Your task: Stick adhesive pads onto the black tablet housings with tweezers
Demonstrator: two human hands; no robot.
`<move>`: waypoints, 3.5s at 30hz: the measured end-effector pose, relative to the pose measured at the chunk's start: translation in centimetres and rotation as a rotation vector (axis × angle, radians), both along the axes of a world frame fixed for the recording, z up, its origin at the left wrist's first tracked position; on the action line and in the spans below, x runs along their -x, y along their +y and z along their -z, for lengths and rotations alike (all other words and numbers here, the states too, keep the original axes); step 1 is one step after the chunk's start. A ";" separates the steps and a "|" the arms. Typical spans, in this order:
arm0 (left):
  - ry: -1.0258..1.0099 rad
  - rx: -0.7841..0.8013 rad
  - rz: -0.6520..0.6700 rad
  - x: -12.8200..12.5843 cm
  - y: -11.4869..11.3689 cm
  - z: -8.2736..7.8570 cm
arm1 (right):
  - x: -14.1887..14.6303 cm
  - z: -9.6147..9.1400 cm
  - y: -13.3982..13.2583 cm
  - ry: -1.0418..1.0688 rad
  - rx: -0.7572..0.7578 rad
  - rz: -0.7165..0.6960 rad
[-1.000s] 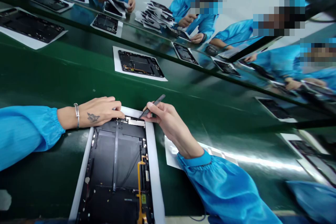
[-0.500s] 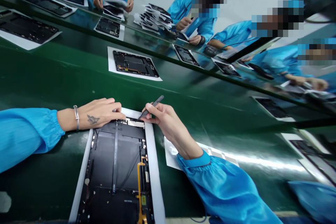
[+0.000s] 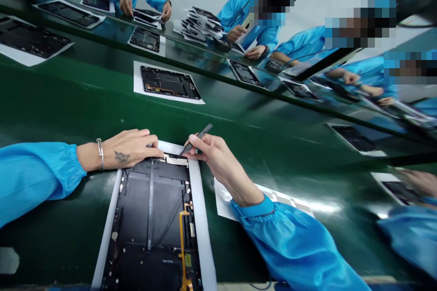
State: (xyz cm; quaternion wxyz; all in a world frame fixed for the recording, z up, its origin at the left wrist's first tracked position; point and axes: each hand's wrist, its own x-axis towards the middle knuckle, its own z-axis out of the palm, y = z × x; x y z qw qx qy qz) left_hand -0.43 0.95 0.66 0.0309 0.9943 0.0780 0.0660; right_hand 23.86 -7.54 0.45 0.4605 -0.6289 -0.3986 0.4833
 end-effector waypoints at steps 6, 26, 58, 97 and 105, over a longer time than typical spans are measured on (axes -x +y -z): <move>0.001 0.016 -0.004 -0.3 0.0 0.0 | 0.0 0.2 0.0 -0.059 -0.047 -0.028; 0.048 -0.012 -0.002 -0.1 0.0 -0.3 | 0.6 0.1 -1.9 -0.326 -0.418 0.170; 0.020 -0.032 0.022 0.1 0.5 -0.2 | 2.2 0.9 -2.5 -0.648 -0.669 -0.173; 0.219 -0.274 0.011 -3.8 -2.1 -2.3 | -0.7 0.3 -3.3 -0.359 -0.440 0.078; 0.102 -0.177 -0.012 -2.4 -1.4 -1.0 | 0.3 -2.0 -1.8 -0.986 -0.607 -0.567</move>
